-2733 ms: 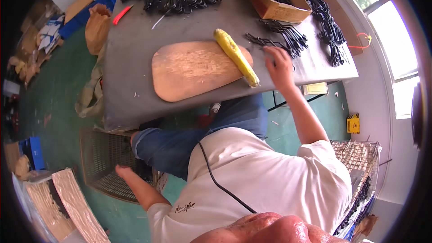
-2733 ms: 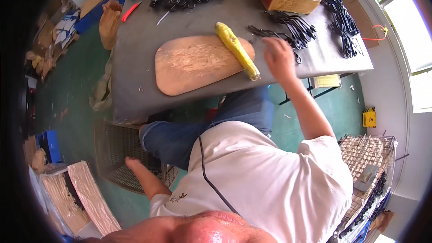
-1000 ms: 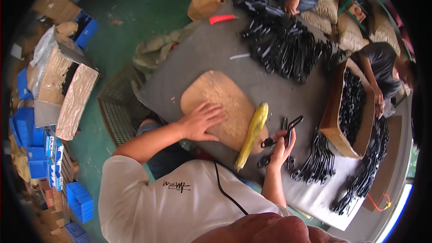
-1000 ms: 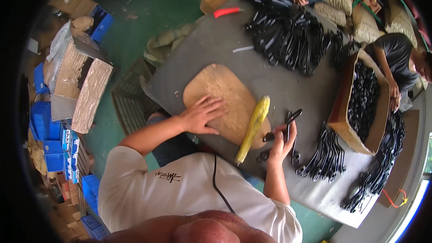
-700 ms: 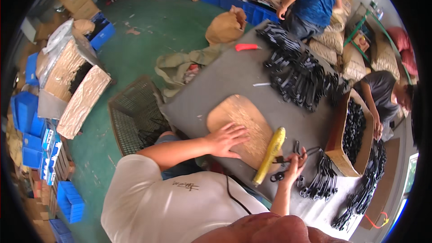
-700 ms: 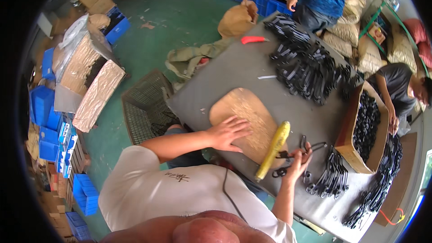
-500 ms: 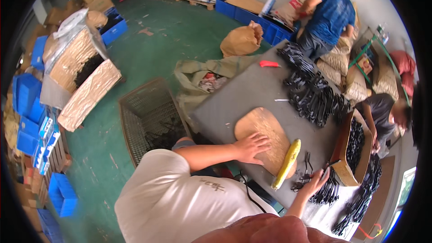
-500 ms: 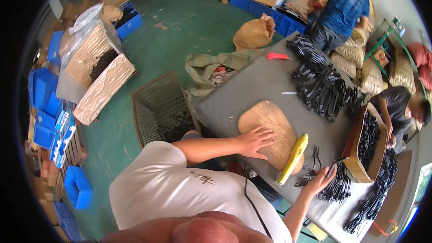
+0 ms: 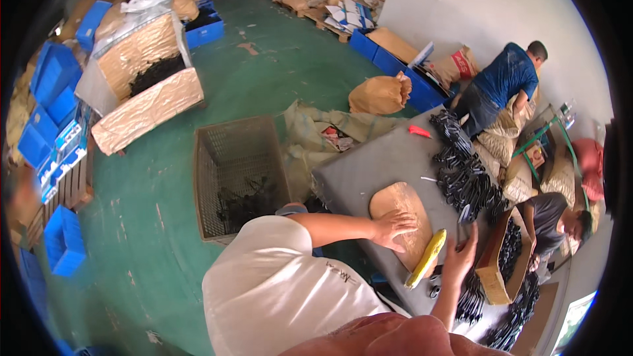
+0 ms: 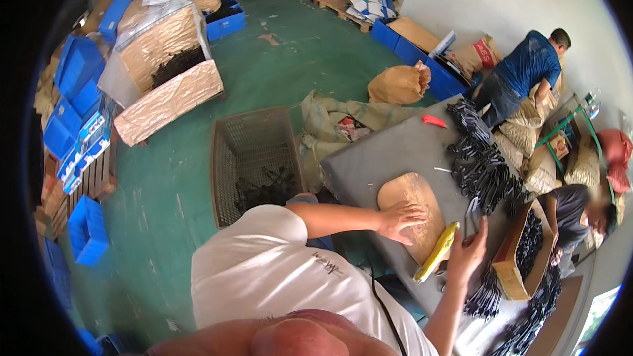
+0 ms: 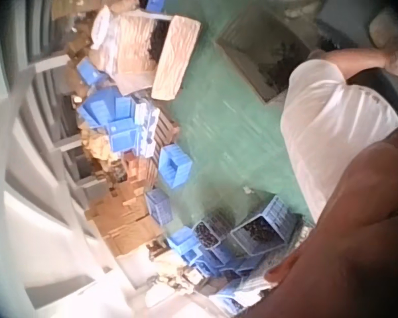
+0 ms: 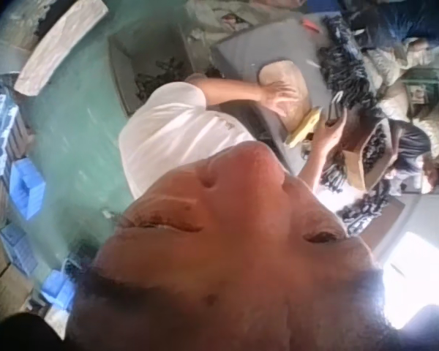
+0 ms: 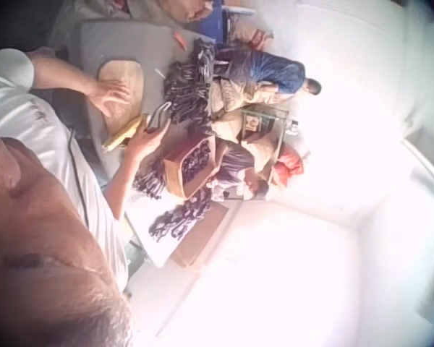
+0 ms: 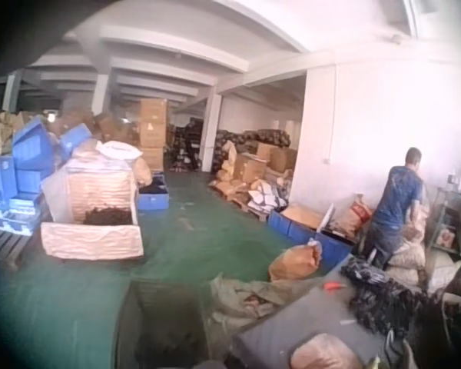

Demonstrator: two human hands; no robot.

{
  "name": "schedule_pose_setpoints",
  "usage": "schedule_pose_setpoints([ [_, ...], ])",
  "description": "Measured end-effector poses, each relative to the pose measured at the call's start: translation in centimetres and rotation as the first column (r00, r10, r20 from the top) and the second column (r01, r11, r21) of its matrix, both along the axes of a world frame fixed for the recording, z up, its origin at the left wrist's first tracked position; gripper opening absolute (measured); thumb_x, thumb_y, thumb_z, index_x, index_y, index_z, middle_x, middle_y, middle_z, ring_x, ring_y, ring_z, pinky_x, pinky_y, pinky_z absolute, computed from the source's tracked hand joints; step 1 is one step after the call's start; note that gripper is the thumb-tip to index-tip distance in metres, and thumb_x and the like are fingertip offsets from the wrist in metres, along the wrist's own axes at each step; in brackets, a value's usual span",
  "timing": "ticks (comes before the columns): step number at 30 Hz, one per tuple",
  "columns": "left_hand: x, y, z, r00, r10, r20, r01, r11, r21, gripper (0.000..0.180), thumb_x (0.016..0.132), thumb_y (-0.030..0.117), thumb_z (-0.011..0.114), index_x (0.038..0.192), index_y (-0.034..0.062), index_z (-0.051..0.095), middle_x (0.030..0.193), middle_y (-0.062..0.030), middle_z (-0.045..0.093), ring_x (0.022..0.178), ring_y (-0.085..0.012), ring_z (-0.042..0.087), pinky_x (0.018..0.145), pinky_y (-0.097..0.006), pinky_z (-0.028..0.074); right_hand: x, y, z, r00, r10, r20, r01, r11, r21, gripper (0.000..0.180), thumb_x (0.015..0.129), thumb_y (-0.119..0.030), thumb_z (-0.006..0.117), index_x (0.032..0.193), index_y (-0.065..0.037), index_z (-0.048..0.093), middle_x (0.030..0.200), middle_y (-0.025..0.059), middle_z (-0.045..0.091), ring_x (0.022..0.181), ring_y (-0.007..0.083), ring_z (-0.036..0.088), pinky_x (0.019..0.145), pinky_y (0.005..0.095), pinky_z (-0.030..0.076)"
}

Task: The recorder is cleaning or polishing small black plastic hooks using a textured yellow tool and sorting them into a collection basket.

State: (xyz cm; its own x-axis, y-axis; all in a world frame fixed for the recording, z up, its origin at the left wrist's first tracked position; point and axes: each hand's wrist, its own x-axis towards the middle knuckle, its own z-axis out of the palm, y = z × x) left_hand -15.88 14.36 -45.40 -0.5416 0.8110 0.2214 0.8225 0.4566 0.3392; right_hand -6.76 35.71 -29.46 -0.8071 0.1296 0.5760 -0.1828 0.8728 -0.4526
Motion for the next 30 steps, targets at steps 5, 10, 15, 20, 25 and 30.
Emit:
schedule_pose_setpoints([
  [5,2.2,1.7,6.2,0.758,-0.240,0.606,-0.261,0.741,0.619,0.070,0.098,0.054,0.057,0.146,0.0060,0.042,0.134,-0.0094,0.054,0.123,-0.0197,0.051,0.103,-0.035,0.042,-0.2,-2.3,-5.6,0.995,0.010,0.103,-0.016,0.998,0.061,0.088,0.072,-0.013,0.083,0.150,-0.008,0.042,0.087,0.0143,0.065,0.075,0.0323,0.063,0.073,0.0455,0.049],
  [10,3.0,1.4,7.1,0.611,-0.366,0.702,-0.579,0.398,0.712,0.029,0.104,0.027,0.056,0.106,0.0005,0.068,0.099,-0.0044,0.069,0.096,-0.0131,0.064,0.089,-0.030,0.050,-0.2,-5.5,-6.2,0.913,0.407,0.039,-0.409,0.911,0.060,0.094,0.076,-0.028,0.083,0.152,-0.001,0.034,0.109,0.0221,0.062,0.094,0.0404,0.059,0.086,0.0482,0.048],
  [15,1.8,0.1,11.7,0.747,-0.035,0.664,-0.521,0.590,0.617,0.027,0.105,0.024,0.054,0.105,0.0006,0.068,0.087,-0.0025,0.068,0.089,-0.0107,0.062,0.085,-0.027,0.048,-0.2,-0.4,-9.6,1.000,-0.002,0.017,0.000,0.993,0.121,0.088,0.087,-0.040,0.071,0.153,0.001,0.029,0.114,0.0231,0.056,0.107,0.0401,0.056,0.093,0.0484,0.046],
  [20,-1.2,1.5,12.5,0.762,-0.083,0.643,-0.469,0.614,0.635,0.028,0.105,0.028,0.056,0.110,0.0038,0.069,0.087,-0.0020,0.071,0.083,-0.0077,0.060,0.083,-0.025,0.046,-0.7,1.1,-10.9,0.879,-0.157,0.451,0.118,0.986,0.114,0.098,0.079,-0.035,0.077,0.154,0.000,0.024,0.119,0.0202,0.053,0.110,0.0388,0.059,0.094,0.0468,0.049],
  [25,-2.7,2.7,10.5,0.740,-0.081,0.668,-0.450,0.678,0.581,0.029,0.105,0.029,0.056,0.114,0.0043,0.069,0.087,-0.0023,0.072,0.076,-0.0049,0.053,0.073,-0.023,0.040,0.1,1.5,-11.0,0.808,-0.257,0.530,0.208,0.966,0.152,0.098,0.081,-0.030,0.073,0.157,-0.003,0.017,0.121,0.0201,0.053,0.110,0.0387,0.061,0.092,0.0470,0.051],
  [30,-4.2,4.3,8.9,0.722,-0.187,0.666,-0.347,0.735,0.583,0.027,0.103,0.027,0.058,0.114,0.0046,0.069,0.087,-0.0014,0.072,0.076,-0.0063,0.056,0.075,-0.023,0.042,0.5,4.0,-15.7,0.770,-0.255,0.584,0.328,0.945,-0.020,0.086,0.087,-0.034,0.069,0.153,0.000,0.027,0.114,0.0215,0.061,0.106,0.0375,0.066,0.090,0.0464,0.053],
])
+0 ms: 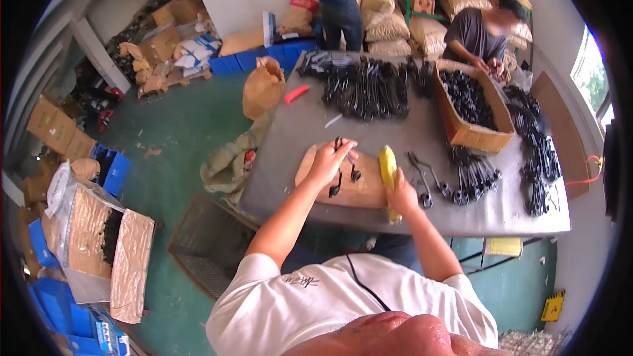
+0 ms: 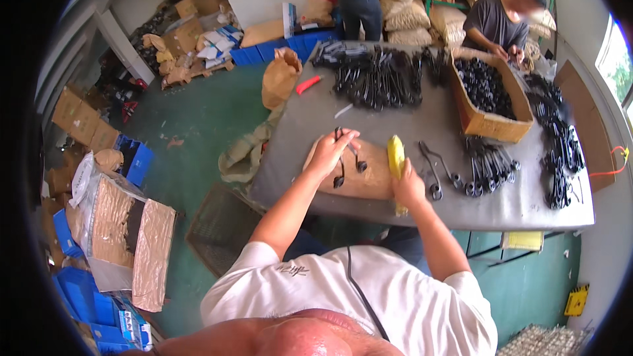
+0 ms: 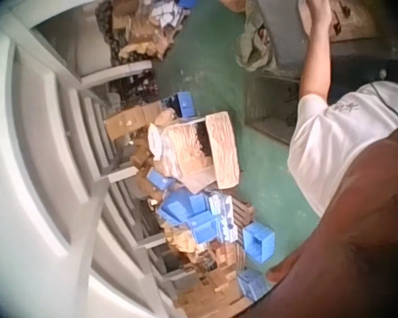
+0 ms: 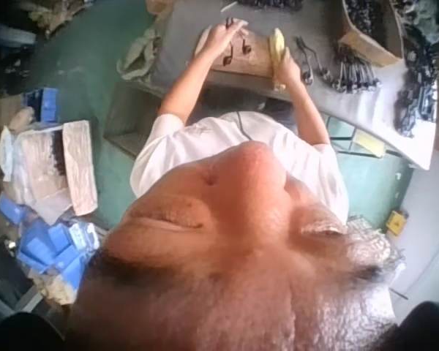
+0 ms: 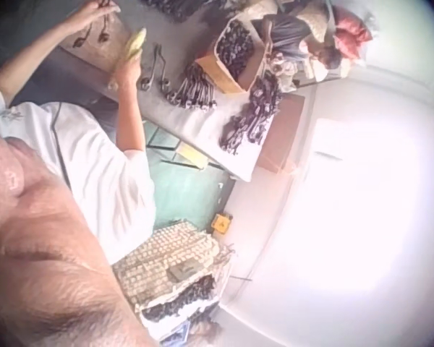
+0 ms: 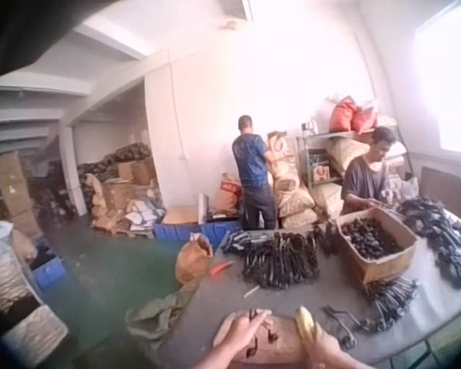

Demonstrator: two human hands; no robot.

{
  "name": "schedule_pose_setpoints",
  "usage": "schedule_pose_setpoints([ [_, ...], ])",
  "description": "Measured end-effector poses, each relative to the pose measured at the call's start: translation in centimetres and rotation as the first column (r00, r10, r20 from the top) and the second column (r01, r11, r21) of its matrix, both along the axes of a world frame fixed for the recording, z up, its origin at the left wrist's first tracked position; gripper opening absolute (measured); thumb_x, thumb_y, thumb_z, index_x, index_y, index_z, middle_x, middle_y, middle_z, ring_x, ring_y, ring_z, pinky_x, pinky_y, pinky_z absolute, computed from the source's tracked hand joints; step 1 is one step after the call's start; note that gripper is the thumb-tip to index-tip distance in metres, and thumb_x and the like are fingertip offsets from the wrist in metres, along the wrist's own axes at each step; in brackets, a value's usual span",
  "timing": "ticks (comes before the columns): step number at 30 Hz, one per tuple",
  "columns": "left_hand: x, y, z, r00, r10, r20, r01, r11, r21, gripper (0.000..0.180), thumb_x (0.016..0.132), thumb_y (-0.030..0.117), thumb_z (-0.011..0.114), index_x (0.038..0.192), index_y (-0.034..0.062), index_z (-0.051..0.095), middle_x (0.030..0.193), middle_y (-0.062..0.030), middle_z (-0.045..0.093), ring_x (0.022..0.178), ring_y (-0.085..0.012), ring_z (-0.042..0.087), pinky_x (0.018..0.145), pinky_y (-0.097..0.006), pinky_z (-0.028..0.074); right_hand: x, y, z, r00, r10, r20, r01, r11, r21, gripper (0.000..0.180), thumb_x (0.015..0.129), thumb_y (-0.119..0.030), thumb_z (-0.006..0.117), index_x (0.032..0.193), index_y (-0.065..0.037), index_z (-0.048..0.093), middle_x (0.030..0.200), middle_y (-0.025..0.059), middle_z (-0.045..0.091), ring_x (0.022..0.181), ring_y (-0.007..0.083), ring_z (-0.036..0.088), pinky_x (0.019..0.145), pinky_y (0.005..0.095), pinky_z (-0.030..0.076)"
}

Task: The recorder is cleaning or polishing small black plastic hooks using a textured yellow tool and sorting them into a collection basket.

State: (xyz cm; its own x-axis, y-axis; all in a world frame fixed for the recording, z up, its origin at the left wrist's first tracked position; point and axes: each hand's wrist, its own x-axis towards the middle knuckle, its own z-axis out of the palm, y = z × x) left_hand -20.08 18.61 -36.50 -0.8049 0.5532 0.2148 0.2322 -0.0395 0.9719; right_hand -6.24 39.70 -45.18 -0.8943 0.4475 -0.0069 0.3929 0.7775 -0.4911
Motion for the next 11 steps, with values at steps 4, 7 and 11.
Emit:
schedule_pose_setpoints([
  [4,-2.0,0.2,-1.1,0.997,0.030,-0.072,-0.033,0.999,-0.036,0.040,0.099,0.039,0.064,0.115,0.0025,0.064,0.086,-0.0044,0.074,0.083,-0.0120,0.068,0.076,-0.028,0.052,1.9,0.4,2.0,0.985,-0.114,-0.131,-0.044,0.564,-0.824,0.048,0.094,-0.029,0.065,0.128,0.003,0.055,0.093,0.0111,0.066,0.087,0.0202,0.066,0.075,0.0358,0.054],
  [7,-2.7,-1.4,-0.8,0.993,0.058,-0.104,-0.066,0.995,-0.078,0.030,0.097,0.032,0.067,0.109,0.0051,0.064,0.089,-0.0062,0.072,0.082,-0.0135,0.068,0.074,-0.030,0.052,4.8,-0.5,3.2,0.962,-0.273,-0.001,-0.005,-0.015,-1.000,0.030,0.099,-0.032,0.056,0.108,-0.003,0.061,0.086,0.0068,0.063,0.070,0.0180,0.061,0.062,0.0311,0.052],
  [11,-4.3,-2.5,-2.4,0.971,0.108,-0.215,-0.165,0.948,-0.271,0.028,0.097,0.032,0.066,0.110,0.0066,0.065,0.100,-0.0085,0.075,0.096,-0.0277,0.072,0.082,-0.033,0.053,7.8,-1.4,0.1,0.992,-0.120,-0.035,-0.081,-0.411,-0.908,0.051,0.098,-0.047,0.053,0.120,-0.001,0.056,0.086,0.0116,0.063,0.071,0.0208,0.061,0.062,0.0310,0.051],
])
